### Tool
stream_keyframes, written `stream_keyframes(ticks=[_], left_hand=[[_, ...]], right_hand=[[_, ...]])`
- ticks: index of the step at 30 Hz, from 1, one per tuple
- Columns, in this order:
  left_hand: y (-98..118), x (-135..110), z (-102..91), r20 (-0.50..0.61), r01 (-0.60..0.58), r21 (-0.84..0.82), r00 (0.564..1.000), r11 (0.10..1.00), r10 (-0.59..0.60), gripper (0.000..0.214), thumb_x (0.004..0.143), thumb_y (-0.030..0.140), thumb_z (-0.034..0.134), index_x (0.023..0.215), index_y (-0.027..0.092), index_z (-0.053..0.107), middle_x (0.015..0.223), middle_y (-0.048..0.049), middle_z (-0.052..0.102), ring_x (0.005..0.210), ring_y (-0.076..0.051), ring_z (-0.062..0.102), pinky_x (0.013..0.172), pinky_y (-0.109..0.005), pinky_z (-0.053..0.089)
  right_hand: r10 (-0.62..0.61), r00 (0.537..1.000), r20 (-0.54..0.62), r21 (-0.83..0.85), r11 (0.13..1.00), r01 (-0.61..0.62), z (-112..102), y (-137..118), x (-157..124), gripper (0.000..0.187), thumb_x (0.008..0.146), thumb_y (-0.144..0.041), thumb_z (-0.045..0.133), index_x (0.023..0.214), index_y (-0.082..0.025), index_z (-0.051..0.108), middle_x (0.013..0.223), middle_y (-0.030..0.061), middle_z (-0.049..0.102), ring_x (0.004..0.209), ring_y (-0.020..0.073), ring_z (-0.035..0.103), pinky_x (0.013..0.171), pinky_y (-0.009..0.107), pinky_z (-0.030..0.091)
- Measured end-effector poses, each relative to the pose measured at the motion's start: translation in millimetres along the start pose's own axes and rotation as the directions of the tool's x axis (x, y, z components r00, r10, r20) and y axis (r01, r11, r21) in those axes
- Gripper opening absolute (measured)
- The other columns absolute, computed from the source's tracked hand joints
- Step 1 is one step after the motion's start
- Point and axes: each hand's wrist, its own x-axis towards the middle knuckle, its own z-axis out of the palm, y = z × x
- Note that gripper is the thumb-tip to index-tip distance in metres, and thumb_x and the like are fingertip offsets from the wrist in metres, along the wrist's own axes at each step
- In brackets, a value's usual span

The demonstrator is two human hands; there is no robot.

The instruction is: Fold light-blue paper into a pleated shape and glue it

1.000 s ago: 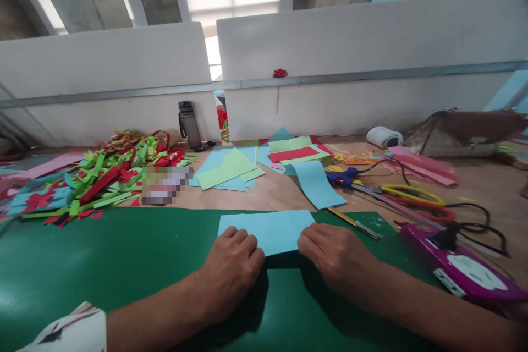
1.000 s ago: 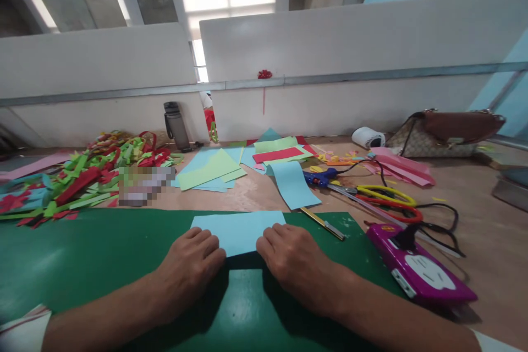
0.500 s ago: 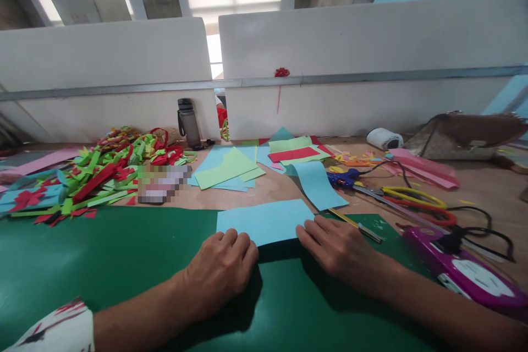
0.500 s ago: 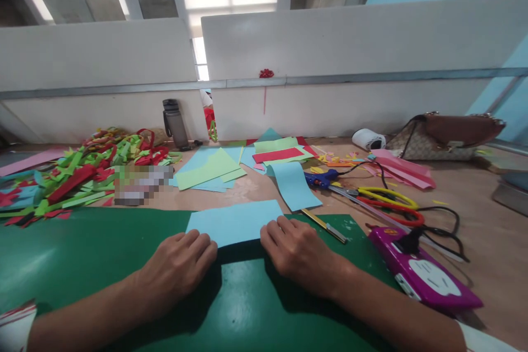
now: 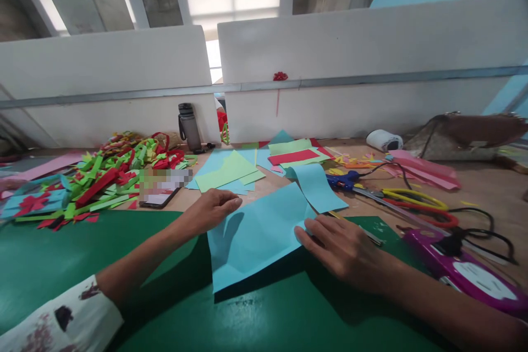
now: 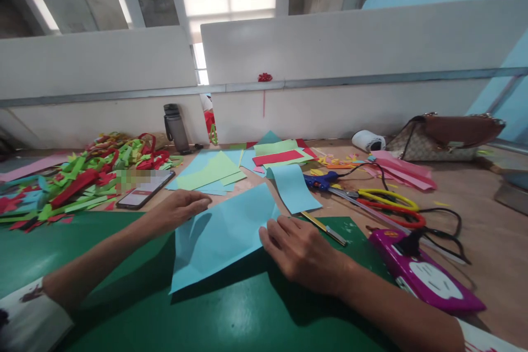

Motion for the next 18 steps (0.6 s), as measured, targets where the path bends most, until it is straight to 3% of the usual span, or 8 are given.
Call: stream_keyframes(ticks=[3, 6, 9, 12, 14, 15, 18], left_hand=[[1, 2, 4.8, 0.172, 0.078, -0.142, 0.984, 0.987, -0.053, 0.039, 0.074, 0.052, 0.060, 0.068, 0.014, 0.063, 0.055, 0.0013, 0.049, 0.048, -0.011, 0.041, 0.045, -0.022, 0.027], [3, 1, 18.1, 0.220, 0.177, -0.281, 0.968, 0.943, -0.116, 0.039, 0.066, 0.053, 0.065, 0.062, 0.014, 0.057, 0.049, 0.0035, 0.044, 0.041, -0.008, 0.035, 0.040, -0.020, 0.024], [8, -2, 34.2, 0.108, 0.195, -0.414, 0.980, 0.889, -0.165, 0.039, 0.065, 0.054, 0.062, 0.066, 0.016, 0.052, 0.053, 0.0032, 0.047, 0.043, -0.010, 0.040, 0.041, -0.020, 0.028], [17, -9, 47.5, -0.049, 0.124, -0.506, 0.984, 0.853, -0.173, 0.038, 0.069, 0.053, 0.059, 0.070, 0.016, 0.051, 0.059, 0.0029, 0.050, 0.049, -0.010, 0.045, 0.046, -0.020, 0.034], [22, -14, 54.6, -0.106, 0.082, -0.540, 0.981, 0.838, -0.164, 0.036, 0.070, 0.051, 0.059, 0.071, 0.016, 0.052, 0.061, 0.0031, 0.051, 0.051, -0.010, 0.046, 0.048, -0.020, 0.035], [25, -17, 58.0, -0.117, 0.069, -0.551, 0.980, 0.831, -0.159, 0.034, 0.070, 0.050, 0.060, 0.071, 0.016, 0.052, 0.060, 0.0032, 0.051, 0.050, -0.010, 0.046, 0.047, -0.020, 0.034], [29, -24, 68.1, -0.093, 0.060, -0.588, 0.986, 0.807, -0.141, 0.031, 0.068, 0.045, 0.065, 0.070, 0.016, 0.052, 0.059, 0.0027, 0.053, 0.049, -0.010, 0.047, 0.047, -0.021, 0.036]], right_hand=[[0.007, 1.000, -0.023, -0.022, 1.000, -0.008, 1, 6, -1, 0.023, 0.085, 0.000, 0.045, 0.094, -0.006, 0.065, 0.079, 0.0125, 0.063, 0.075, 0.0215, 0.058, 0.063, 0.033, 0.047], [0.046, 0.999, -0.025, -0.084, 0.995, -0.048, 6, 9, -3, 0.023, 0.083, 0.001, 0.046, 0.091, -0.007, 0.066, 0.080, 0.0138, 0.063, 0.077, 0.0235, 0.058, 0.065, 0.035, 0.047], [0.129, 0.992, 0.011, -0.071, 0.989, -0.128, 13, 5, 0, 0.026, 0.082, 0.001, 0.045, 0.096, -0.008, 0.066, 0.090, 0.0169, 0.065, 0.089, 0.0275, 0.058, 0.075, 0.042, 0.047], [0.229, 0.971, 0.074, 0.171, 0.956, -0.239, 12, -7, 7, 0.022, 0.085, -0.012, 0.053, 0.104, -0.012, 0.064, 0.106, 0.0169, 0.064, 0.104, 0.0308, 0.054, 0.087, 0.051, 0.042], [0.323, 0.933, 0.159, 0.411, 0.838, -0.360, 7, -16, 14, 0.027, 0.085, -0.026, 0.059, 0.109, -0.013, 0.061, 0.110, 0.0154, 0.063, 0.106, 0.0296, 0.054, 0.089, 0.049, 0.042], [0.379, 0.897, 0.228, 0.520, 0.731, -0.442, 4, -20, 18, 0.030, 0.085, -0.031, 0.059, 0.110, -0.014, 0.060, 0.109, 0.0140, 0.063, 0.103, 0.0272, 0.055, 0.088, 0.045, 0.044], [0.521, 0.702, 0.486, 0.689, 0.265, -0.674, 0, -27, 29, 0.026, 0.090, -0.037, 0.051, 0.104, -0.017, 0.057, 0.097, 0.0082, 0.064, 0.087, 0.0184, 0.059, 0.074, 0.032, 0.048]])
